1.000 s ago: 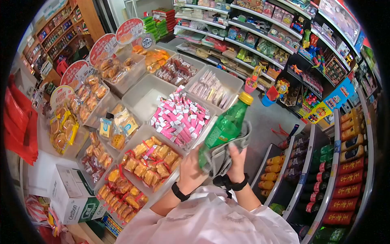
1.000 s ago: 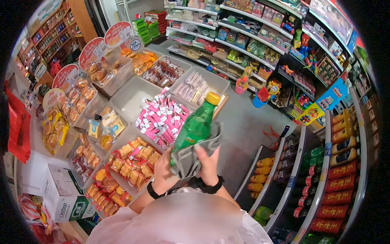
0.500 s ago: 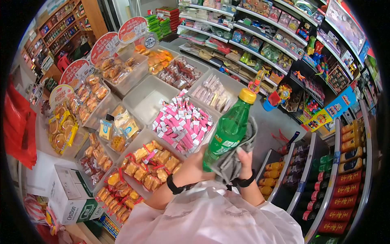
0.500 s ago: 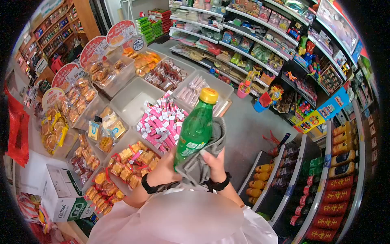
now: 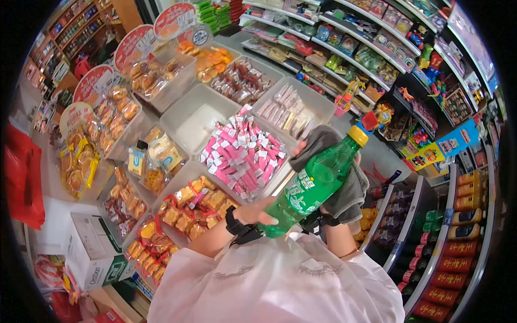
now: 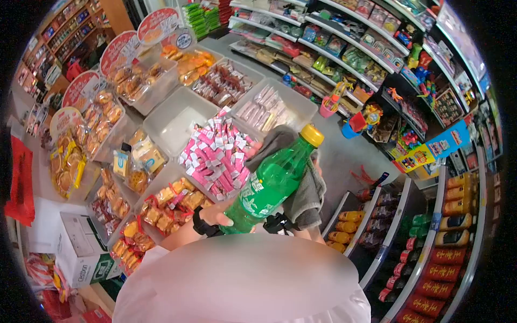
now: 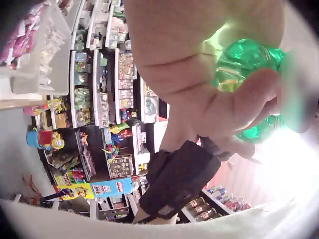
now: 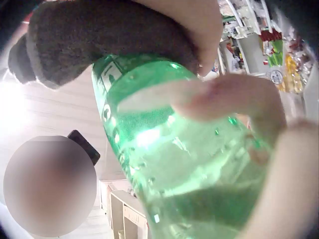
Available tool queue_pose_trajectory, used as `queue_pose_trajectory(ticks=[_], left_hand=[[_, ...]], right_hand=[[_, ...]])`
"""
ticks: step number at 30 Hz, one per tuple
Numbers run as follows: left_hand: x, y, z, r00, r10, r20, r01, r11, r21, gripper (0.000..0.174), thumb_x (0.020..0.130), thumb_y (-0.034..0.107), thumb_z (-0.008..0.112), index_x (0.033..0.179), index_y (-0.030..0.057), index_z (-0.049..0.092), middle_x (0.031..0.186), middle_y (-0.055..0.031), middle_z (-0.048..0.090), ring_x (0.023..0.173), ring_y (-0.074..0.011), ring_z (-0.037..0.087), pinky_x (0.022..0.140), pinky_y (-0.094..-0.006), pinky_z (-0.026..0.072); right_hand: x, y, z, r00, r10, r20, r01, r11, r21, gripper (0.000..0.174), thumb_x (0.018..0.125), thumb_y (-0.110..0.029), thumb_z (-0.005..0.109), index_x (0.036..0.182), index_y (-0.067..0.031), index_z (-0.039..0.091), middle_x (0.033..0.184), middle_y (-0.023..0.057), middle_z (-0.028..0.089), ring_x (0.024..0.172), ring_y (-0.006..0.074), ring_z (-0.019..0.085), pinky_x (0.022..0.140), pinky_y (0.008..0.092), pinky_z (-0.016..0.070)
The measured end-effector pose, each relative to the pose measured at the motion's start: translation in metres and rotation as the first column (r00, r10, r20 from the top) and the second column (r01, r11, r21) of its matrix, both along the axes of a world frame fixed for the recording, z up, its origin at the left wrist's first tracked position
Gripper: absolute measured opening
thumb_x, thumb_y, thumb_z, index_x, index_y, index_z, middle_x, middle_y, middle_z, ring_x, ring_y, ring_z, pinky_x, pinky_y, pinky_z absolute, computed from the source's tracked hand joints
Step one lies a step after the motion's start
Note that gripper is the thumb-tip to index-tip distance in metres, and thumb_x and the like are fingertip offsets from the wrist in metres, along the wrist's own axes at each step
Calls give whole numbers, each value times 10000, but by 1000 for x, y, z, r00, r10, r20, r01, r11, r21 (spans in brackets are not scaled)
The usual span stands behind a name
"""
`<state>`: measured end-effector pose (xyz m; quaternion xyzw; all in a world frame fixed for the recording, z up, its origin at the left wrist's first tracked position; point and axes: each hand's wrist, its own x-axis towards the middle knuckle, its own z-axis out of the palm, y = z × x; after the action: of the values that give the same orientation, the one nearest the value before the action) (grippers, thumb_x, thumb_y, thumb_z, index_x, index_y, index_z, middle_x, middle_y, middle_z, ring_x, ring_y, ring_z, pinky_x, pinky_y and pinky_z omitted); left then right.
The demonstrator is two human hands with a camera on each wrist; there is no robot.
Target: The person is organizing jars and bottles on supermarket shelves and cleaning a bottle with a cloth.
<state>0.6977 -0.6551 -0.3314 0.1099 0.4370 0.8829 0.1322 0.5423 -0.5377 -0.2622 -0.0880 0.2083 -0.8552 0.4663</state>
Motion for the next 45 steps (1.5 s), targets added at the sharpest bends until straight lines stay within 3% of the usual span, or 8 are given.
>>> queue_pose_trajectory(ticks=[7,11,15,20,23,26,31,45], left_hand=[[3,0,-10,960,261,100,-274,951,146,672,715,422,675,1185,-4,452,893,-152,620,783,-239,619,697,-351,496],[10,-16,-32,839,428,336,-396,904,-164,581,810,297,655,1250,10,409,1057,-102,585,857,-151,598,738,-301,495],[2,-20,-51,689,725,23,-650,631,-424,507,836,127,626,1268,0,394,1151,-58,519,956,-118,527,814,-276,453],[-2,-48,-82,611,791,-9,-557,422,-716,521,765,176,671,1195,1,434,1035,-105,583,947,-208,569,806,-322,455],[-1,-62,-107,543,784,-302,-535,46,-843,430,731,192,644,1048,-34,460,774,-219,618,763,-410,607,648,-435,480],[-2,-83,-115,683,720,-124,-140,-38,-989,525,692,274,718,1023,-37,453,733,-213,589,747,-390,597,655,-442,463],[-6,-87,-163,673,689,-269,-149,-229,-962,354,704,137,594,944,-36,400,630,-221,546,648,-421,571,551,-481,422],[-2,-67,-84,612,770,-180,-12,-219,-976,536,843,477,512,1137,30,468,1014,-236,553,873,-377,592,696,-454,475]], right_hand=[[0,-3,-101,971,145,188,-171,976,132,610,853,-541,439,1189,-32,457,1062,127,545,948,246,534,829,358,440],[0,-26,-113,964,193,184,-223,961,162,470,883,-462,469,1124,-61,517,983,72,591,855,174,579,736,303,485],[13,-64,-76,969,246,4,-225,881,416,393,891,-420,499,1068,-74,556,927,35,622,789,124,607,689,260,504],[9,-90,-104,946,322,-36,-266,837,478,358,892,-365,518,1068,-57,567,958,24,622,823,112,598,753,255,487],[0,-101,-145,919,391,-48,-307,789,531,319,892,-323,529,1053,-52,577,965,21,626,826,104,597,761,246,482],[-5,-108,-171,891,453,-9,-369,737,566,287,886,-289,542,1043,-53,586,954,24,633,823,105,602,753,247,484],[-4,-111,-194,885,465,21,-377,691,616,293,871,-283,556,1041,-46,587,949,29,633,815,119,607,738,256,486],[-16,-63,-152,945,293,142,-326,862,389,374,881,-367,539,1091,-60,583,1058,61,626,935,180,609,839,313,490]])
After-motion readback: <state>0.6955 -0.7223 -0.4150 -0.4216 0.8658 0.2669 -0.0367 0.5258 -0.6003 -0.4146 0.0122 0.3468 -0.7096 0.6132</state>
